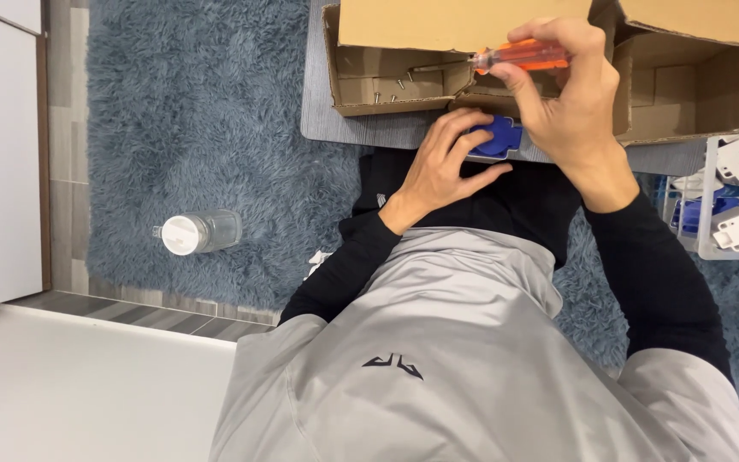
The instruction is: The person sits on the floor and uses a screwdriver to tighten screws on a blue electrical socket. They then attach a white plastic cover to the socket and place it into a cardboard box. The person repeats this process with another blue socket, securing it with screws and placing it in the box.
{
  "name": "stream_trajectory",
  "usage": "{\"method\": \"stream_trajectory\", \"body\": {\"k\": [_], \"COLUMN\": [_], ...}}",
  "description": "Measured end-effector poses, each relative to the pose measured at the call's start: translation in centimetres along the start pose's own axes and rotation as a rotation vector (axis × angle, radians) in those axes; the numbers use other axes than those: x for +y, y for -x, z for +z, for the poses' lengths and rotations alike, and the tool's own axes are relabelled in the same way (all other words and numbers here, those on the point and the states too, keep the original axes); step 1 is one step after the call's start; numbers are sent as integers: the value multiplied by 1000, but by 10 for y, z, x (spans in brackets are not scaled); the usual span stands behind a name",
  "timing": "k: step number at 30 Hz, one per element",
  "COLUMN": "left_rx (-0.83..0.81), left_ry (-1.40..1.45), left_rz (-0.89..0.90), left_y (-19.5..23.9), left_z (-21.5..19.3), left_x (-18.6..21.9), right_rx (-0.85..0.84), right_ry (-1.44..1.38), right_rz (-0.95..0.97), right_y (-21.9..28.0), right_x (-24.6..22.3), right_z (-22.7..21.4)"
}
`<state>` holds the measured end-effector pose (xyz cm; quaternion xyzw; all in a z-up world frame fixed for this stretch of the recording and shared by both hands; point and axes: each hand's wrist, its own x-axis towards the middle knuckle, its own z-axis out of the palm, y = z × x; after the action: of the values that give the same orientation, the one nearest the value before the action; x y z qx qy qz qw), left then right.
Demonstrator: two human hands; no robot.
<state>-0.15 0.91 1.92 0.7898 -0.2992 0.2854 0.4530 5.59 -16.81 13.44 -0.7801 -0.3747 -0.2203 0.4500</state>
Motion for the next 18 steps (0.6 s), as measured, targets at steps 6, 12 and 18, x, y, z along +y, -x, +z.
{"method": "stream_trajectory", "body": {"k": [6,12,18], "left_rx": [43,160,99], "left_ry": [-10,-196,-289], "left_rz": [-1,-93,-206], "left_y": [-13,-32,-59], "left_z": [-32,-73,-98], "left_x": [27,20,29], "right_rx": [66,251,280], "right_ry": [-32,-57,-118], "right_rz": [9,16,36], "right_y": [3,14,46], "right_x": [-20,-38,-33], "right_z": [-27,-59,-85]}}
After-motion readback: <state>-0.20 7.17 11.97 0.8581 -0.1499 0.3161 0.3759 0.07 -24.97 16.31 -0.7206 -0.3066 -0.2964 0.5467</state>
